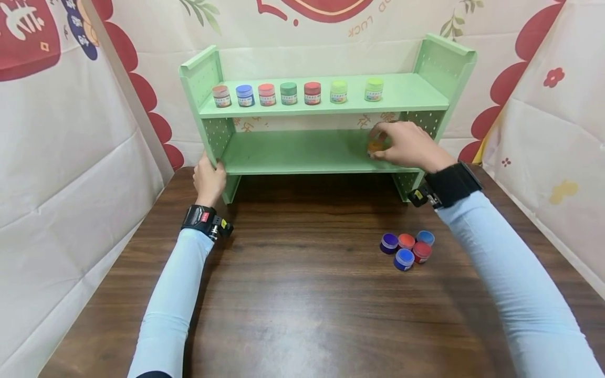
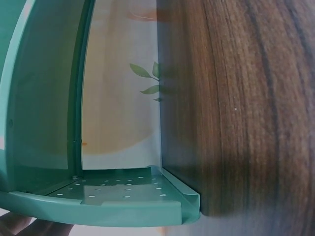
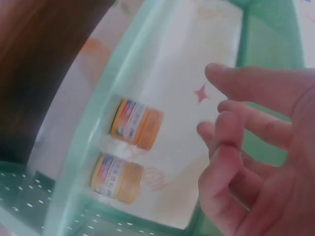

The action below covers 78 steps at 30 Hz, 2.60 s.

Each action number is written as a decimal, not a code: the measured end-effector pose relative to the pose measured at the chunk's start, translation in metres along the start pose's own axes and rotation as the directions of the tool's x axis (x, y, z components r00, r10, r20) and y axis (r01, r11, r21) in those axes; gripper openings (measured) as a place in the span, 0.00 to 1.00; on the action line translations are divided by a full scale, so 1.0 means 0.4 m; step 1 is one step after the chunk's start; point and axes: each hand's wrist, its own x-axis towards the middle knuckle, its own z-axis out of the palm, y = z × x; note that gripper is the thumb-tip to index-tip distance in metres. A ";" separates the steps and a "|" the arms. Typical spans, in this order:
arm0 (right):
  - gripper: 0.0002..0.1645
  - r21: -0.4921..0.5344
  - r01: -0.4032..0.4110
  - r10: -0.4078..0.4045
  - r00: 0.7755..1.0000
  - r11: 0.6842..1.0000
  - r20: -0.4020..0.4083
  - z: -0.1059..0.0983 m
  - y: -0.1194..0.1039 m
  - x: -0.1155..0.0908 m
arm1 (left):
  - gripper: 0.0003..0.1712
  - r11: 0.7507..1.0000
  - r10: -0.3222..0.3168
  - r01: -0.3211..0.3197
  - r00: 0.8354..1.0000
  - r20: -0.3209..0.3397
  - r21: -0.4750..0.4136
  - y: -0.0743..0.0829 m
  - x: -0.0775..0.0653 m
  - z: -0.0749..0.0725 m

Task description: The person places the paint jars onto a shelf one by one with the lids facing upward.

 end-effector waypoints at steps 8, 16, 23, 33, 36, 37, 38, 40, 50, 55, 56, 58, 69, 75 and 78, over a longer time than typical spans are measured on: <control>0.22 0.150 -0.016 -0.019 0.973 0.989 0.231 0.060 0.008 -0.120 | 0.18 1.000 0.007 -0.007 1.000 -0.010 0.002 0.003 0.003 0.000; 0.21 0.184 0.016 -0.072 0.950 0.983 0.303 0.148 0.032 -0.188 | 0.20 1.000 0.002 -0.002 1.000 0.004 -0.006 0.003 -0.007 0.008; 0.23 0.238 -0.006 -0.084 0.925 0.971 0.369 0.169 0.027 -0.204 | 0.17 1.000 0.008 -0.008 1.000 -0.001 -0.005 0.003 -0.005 0.012; 0.23 0.225 -0.038 -0.084 0.857 0.974 0.508 0.190 0.029 -0.182 | 0.18 1.000 0.004 -0.004 1.000 -0.017 -0.006 0.006 0.003 0.002; 0.24 0.220 -0.065 -0.067 0.836 0.973 0.545 0.192 0.043 -0.184 | 0.18 1.000 0.001 -0.002 1.000 -0.011 -0.004 0.005 0.004 0.004; 0.23 0.220 -0.076 -0.062 0.827 0.973 0.559 0.194 0.049 -0.185 | 0.18 1.000 0.001 -0.001 1.000 -0.007 -0.003 0.004 0.003 0.004; 0.23 0.222 -0.082 -0.062 0.816 0.972 0.574 0.195 0.055 -0.185 | 0.18 1.000 -0.002 0.002 1.000 -0.002 -0.003 0.003 0.003 0.005; 0.19 0.228 -0.099 -0.060 0.797 0.969 0.601 0.195 0.063 -0.186 | 0.18 1.000 -0.008 0.008 1.000 0.000 0.000 0.002 0.002 0.005; 0.10 0.194 -0.072 -0.046 0.839 0.978 0.542 0.205 0.082 -0.179 | 0.20 1.000 -0.016 0.016 1.000 -0.007 -0.002 -0.001 0.001 0.001; 0.14 0.180 -0.100 -0.007 0.858 0.978 0.513 0.211 0.094 -0.181 | 0.20 1.000 -0.021 0.021 1.000 -0.001 0.002 0.000 -0.001 0.000; 0.15 0.183 -0.111 0.001 0.858 0.977 0.513 0.212 0.096 -0.181 | 0.20 1.000 -0.021 0.021 1.000 -0.001 0.002 0.000 -0.002 0.000; 0.16 0.185 -0.131 0.018 0.858 0.974 0.513 0.213 0.103 -0.180 | 0.20 1.000 -0.022 0.022 1.000 -0.001 0.001 0.000 -0.002 0.000; 0.25 0.092 -0.180 0.119 0.883 0.979 0.455 0.215 0.126 -0.180 | 0.21 1.000 -0.019 0.019 1.000 -0.012 -0.007 0.003 -0.005 0.000; 0.16 0.186 -0.090 -0.001 0.898 0.979 0.439 0.210 0.134 -0.183 | 0.20 1.000 -0.017 0.017 1.000 -0.009 -0.005 0.003 -0.002 0.004; 0.15 0.190 -0.072 -0.019 0.899 0.979 0.438 0.210 0.133 -0.183 | 0.20 1.000 -0.015 0.015 1.000 -0.011 -0.005 0.003 -0.001 0.004</control>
